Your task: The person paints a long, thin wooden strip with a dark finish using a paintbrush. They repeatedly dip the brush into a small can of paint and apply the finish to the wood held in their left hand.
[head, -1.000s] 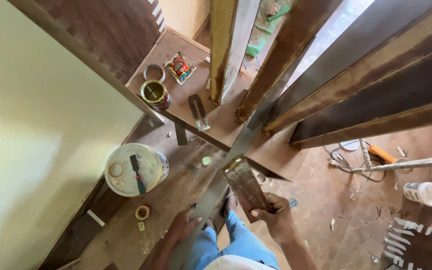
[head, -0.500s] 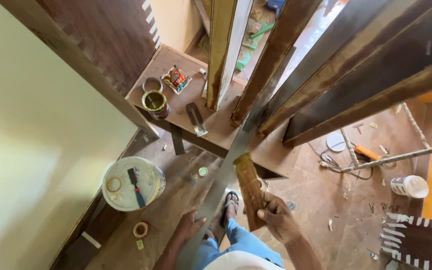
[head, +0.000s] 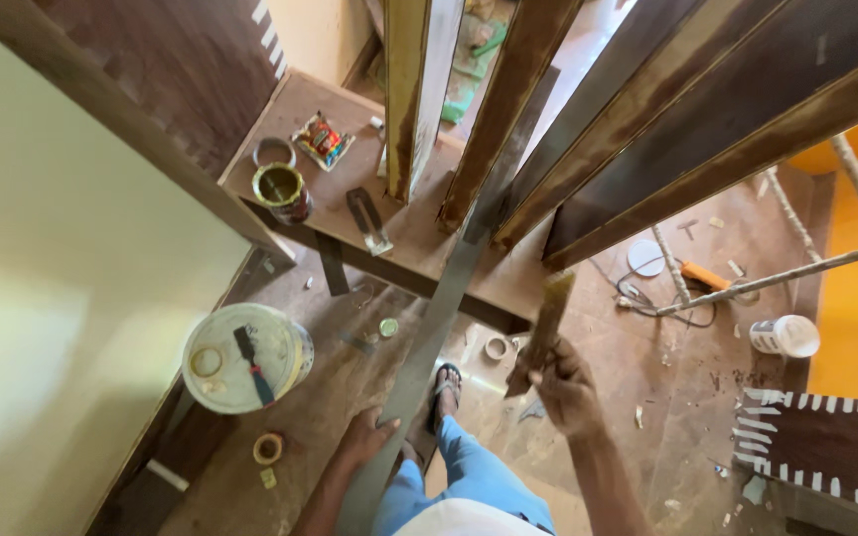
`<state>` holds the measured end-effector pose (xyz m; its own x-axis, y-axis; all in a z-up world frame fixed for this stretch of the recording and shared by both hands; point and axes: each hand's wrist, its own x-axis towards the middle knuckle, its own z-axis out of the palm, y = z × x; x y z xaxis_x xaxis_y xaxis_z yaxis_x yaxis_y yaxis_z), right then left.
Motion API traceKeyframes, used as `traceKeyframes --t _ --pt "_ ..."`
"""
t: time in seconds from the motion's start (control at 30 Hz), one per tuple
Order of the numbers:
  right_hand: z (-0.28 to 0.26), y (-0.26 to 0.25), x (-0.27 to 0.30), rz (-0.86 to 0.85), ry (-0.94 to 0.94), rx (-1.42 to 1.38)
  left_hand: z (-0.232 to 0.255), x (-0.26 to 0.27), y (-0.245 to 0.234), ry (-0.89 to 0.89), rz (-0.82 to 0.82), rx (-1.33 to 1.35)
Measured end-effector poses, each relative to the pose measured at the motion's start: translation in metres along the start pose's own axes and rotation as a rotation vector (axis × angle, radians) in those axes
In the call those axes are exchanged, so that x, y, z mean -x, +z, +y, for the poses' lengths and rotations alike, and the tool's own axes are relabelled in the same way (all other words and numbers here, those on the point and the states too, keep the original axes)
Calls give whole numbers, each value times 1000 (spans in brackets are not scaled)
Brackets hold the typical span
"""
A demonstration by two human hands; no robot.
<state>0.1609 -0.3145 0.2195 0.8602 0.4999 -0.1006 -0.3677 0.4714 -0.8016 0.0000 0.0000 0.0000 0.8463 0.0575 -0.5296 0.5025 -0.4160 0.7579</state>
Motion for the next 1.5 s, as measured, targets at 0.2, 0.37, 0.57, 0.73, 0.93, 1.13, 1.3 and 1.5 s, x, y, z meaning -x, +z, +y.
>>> traceKeyframes --t 0.2,0.37,0.57,0.73,0.93,1.13,1.3,1.5 --pt "13 -23 -47 147 55 484 5 5 7 6 37 7" --pt "77 -91 -92 205 174 543 4 9 12 18 98 125" --pt "110 -134 -119 186 104 340 27 24 -16 -29 29 296" --pt "92 -103 -123 208 -58 792 66 49 -33 -239 -169 546" --pt "95 -77 -132 199 -391 1707 72 56 -27 -200 -169 464" --pt "125 -100 -141 76 -432 1923 72 64 -29 -190 -288 692" --pt "143 -119 -134 37 -372 1964 91 63 -35 -256 -348 864" --pt "138 -130 -137 17 -413 2019 99 62 -42 -356 -329 902"
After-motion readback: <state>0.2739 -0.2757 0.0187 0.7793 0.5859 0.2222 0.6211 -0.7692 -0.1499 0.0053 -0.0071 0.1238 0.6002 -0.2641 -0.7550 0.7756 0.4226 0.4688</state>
